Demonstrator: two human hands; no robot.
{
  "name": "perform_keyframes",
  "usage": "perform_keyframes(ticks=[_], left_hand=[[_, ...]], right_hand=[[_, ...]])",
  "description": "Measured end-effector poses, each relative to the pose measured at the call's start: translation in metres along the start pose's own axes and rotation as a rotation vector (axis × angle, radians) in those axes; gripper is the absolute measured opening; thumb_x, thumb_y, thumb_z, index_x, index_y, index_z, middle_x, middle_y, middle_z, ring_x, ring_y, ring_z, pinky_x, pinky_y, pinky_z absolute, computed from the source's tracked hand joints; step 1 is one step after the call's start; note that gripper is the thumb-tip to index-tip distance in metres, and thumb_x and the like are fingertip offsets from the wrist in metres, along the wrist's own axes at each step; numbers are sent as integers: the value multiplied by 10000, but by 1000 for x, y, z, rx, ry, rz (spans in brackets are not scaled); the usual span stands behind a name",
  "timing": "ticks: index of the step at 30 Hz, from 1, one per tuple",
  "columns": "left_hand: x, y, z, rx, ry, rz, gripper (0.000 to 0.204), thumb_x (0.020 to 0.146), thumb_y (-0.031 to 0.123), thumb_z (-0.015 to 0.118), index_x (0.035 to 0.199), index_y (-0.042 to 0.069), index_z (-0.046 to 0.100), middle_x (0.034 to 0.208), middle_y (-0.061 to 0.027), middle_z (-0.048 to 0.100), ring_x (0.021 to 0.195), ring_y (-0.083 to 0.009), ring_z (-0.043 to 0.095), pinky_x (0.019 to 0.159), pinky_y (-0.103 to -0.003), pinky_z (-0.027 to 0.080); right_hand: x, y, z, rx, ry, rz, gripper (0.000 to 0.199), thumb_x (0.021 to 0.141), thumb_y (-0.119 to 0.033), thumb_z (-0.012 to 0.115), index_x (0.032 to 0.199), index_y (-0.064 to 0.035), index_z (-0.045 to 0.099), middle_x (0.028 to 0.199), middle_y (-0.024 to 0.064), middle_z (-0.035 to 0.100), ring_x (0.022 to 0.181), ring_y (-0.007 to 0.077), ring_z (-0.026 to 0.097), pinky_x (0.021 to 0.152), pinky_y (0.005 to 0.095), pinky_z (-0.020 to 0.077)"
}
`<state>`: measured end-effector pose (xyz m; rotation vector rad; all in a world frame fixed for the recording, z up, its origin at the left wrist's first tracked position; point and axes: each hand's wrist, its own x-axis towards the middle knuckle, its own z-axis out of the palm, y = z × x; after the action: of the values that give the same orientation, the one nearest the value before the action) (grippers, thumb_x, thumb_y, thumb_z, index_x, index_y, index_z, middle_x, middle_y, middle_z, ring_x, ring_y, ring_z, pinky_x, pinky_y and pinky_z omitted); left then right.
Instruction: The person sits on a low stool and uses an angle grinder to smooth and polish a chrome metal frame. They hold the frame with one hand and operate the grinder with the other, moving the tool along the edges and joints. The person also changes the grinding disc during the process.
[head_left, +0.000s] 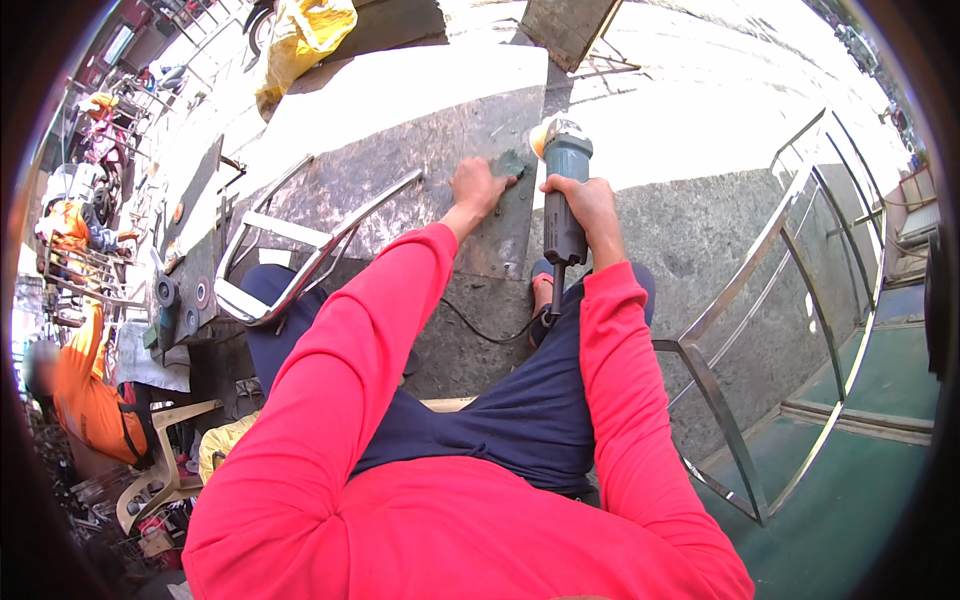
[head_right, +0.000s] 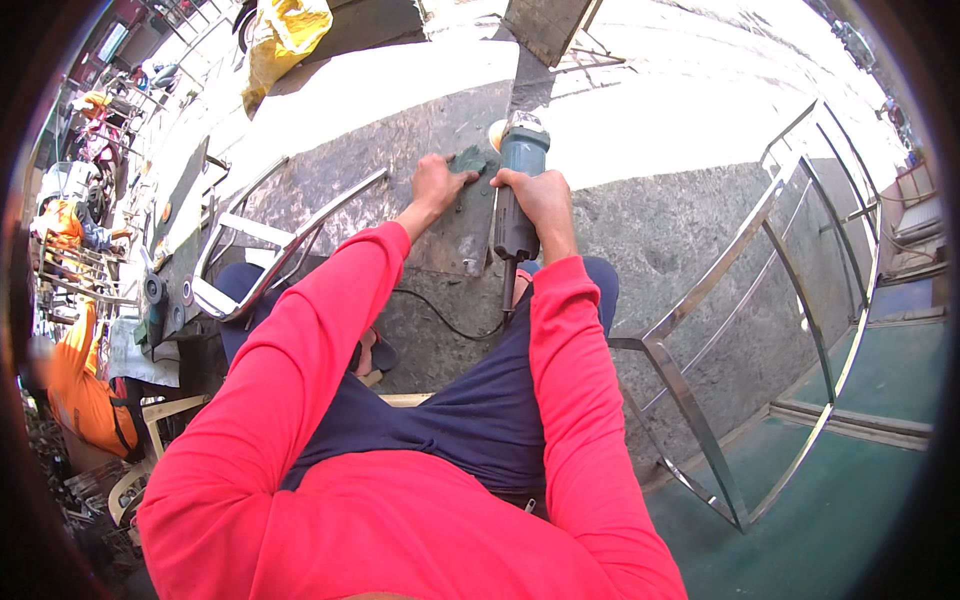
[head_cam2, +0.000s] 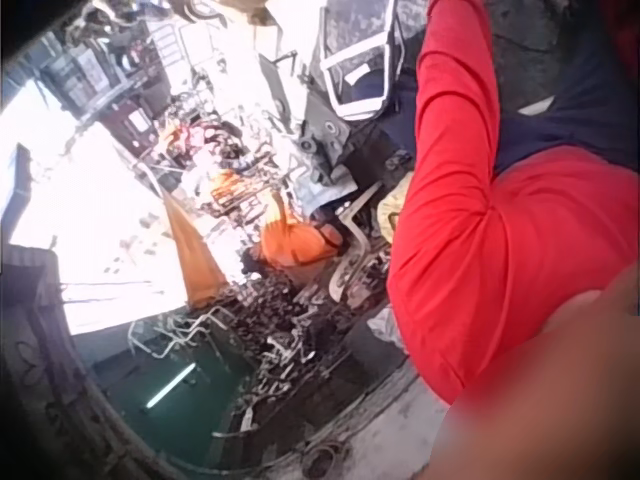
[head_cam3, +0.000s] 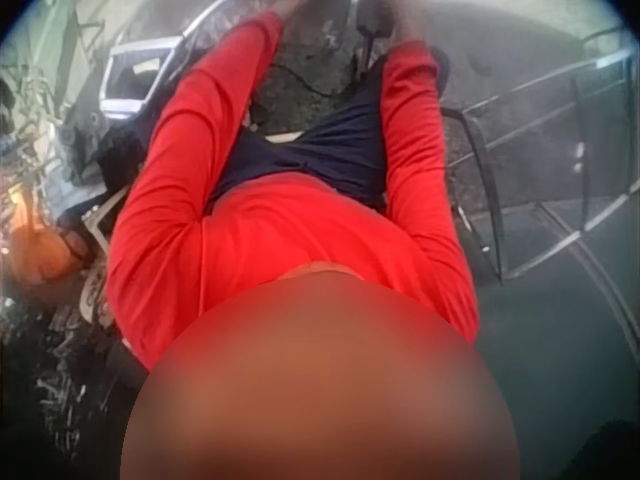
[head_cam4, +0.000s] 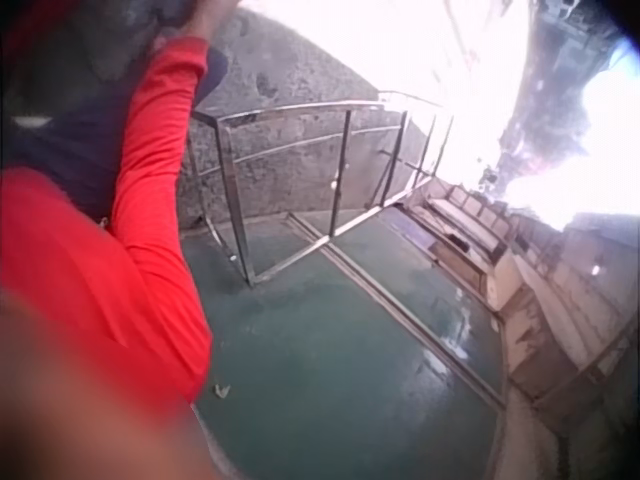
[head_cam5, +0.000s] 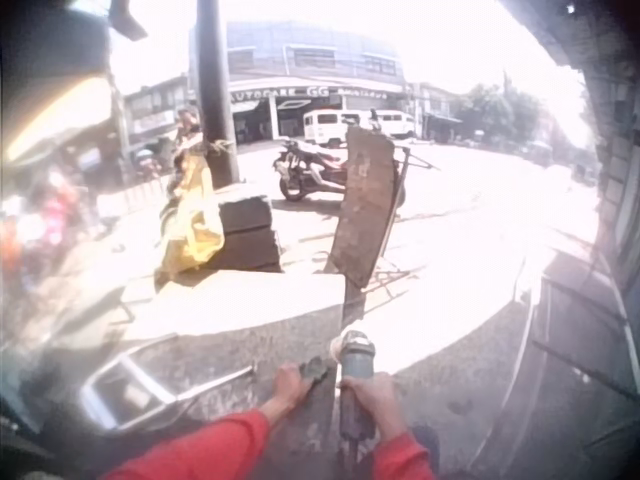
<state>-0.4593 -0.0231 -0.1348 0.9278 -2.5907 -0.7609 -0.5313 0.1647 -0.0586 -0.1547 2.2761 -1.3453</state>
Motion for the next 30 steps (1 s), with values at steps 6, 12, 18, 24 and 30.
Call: perform_keyframes(ticks=[6,12,18,24,30], left_hand=[[-6,-3,2,62,159,76,578,704,526,798,1031,54,731,970,-203,693,959,-348,670,915,-619,454],[-54,15,-26,-215,101,-127,654,802,559,726,1167,18,686,977,-183,681,874,-272,680,702,-390,555],[-154,62,-39,-1292,-384,-278,833,891,534,660,1479,91,271,1234,-151,535,964,-243,650,641,-369,587],[-161,59,-42,-1347,-359,-344,919,843,449,748,1465,177,129,1266,-153,490,961,-263,643,599,-390,602],[-162,59,-45,-1329,-379,-371,864,836,450,751,1421,171,180,1218,-147,503,937,-254,641,585,-388,598]], right_hand=[[-3,1,3,21,-5,-5,488,569,-347,822,653,100,646,627,169,648,519,241,638,497,363,487],[-14,-3,5,-89,-23,-73,490,586,-342,817,675,112,654,638,178,654,527,240,640,512,362,497],[-43,-13,26,-199,-163,-61,512,614,-356,799,737,124,673,675,201,671,580,265,671,553,371,524],[-56,-17,43,-289,-198,-26,540,627,-379,784,792,123,672,737,231,690,665,300,704,609,373,549],[-55,-14,45,-280,-202,-47,560,636,-388,785,821,129,674,742,237,690,665,310,704,606,372,548]])
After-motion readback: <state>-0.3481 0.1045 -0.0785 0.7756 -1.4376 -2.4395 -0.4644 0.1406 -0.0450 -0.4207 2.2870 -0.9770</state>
